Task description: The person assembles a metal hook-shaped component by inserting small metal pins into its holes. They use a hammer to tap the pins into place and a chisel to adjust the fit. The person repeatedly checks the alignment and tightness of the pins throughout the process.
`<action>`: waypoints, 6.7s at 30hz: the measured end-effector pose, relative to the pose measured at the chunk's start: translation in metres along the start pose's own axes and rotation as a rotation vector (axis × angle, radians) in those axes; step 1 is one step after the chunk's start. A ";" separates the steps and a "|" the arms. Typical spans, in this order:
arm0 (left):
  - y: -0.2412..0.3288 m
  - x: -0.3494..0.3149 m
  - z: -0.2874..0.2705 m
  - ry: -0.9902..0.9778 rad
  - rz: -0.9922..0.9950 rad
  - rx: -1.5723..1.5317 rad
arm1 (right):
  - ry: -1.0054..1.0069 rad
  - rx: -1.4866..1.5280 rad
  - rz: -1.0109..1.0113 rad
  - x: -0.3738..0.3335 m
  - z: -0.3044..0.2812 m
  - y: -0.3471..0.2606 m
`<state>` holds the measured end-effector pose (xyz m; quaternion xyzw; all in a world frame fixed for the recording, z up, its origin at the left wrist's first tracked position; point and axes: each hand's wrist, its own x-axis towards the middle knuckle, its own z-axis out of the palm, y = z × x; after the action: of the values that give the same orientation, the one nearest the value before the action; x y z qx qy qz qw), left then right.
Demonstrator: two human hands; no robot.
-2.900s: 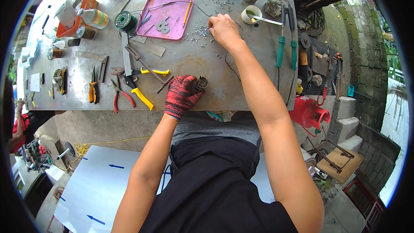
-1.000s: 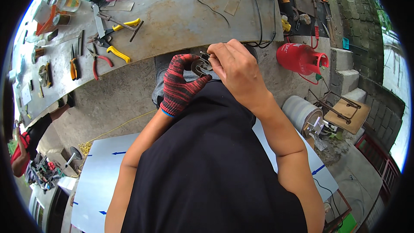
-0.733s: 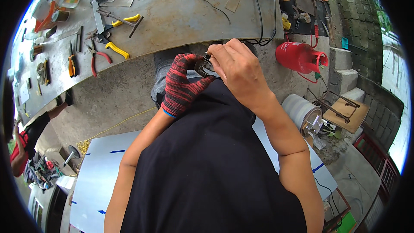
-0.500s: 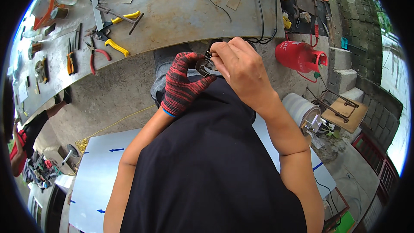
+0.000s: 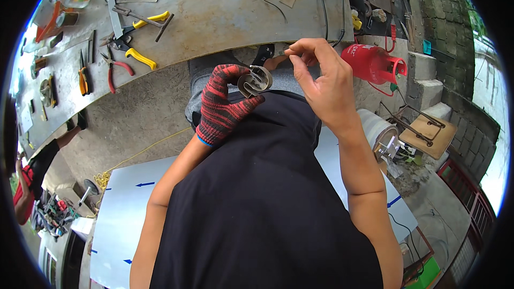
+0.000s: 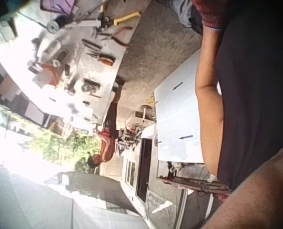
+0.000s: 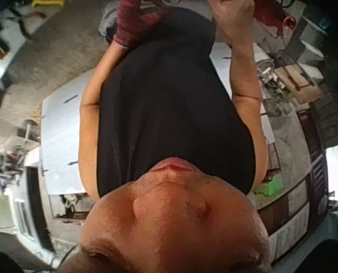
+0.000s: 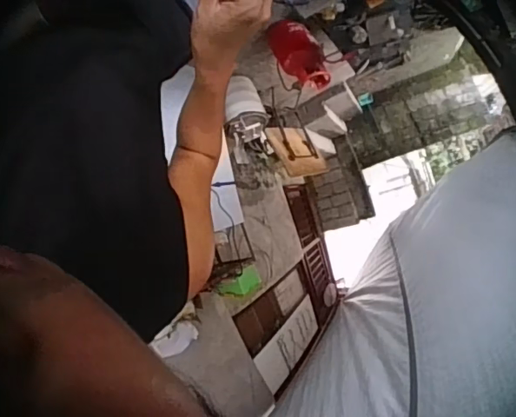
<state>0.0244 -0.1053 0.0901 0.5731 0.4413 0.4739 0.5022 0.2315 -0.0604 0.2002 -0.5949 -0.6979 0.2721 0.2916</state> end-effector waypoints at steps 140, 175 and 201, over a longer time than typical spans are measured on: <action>-0.058 0.054 -0.076 0.104 -0.501 -0.140 | -0.107 0.090 0.096 0.052 0.069 0.087; -0.054 0.033 -0.073 0.116 -0.396 -0.071 | -0.226 0.047 -0.205 0.121 0.103 0.055; -0.014 -0.012 -0.047 0.022 -0.485 -0.278 | -0.304 0.064 -0.280 0.025 0.076 0.009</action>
<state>-0.0241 -0.1078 0.0772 0.3712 0.5018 0.4019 0.6700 0.1786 -0.0372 0.1437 -0.4345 -0.8008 0.3375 0.2366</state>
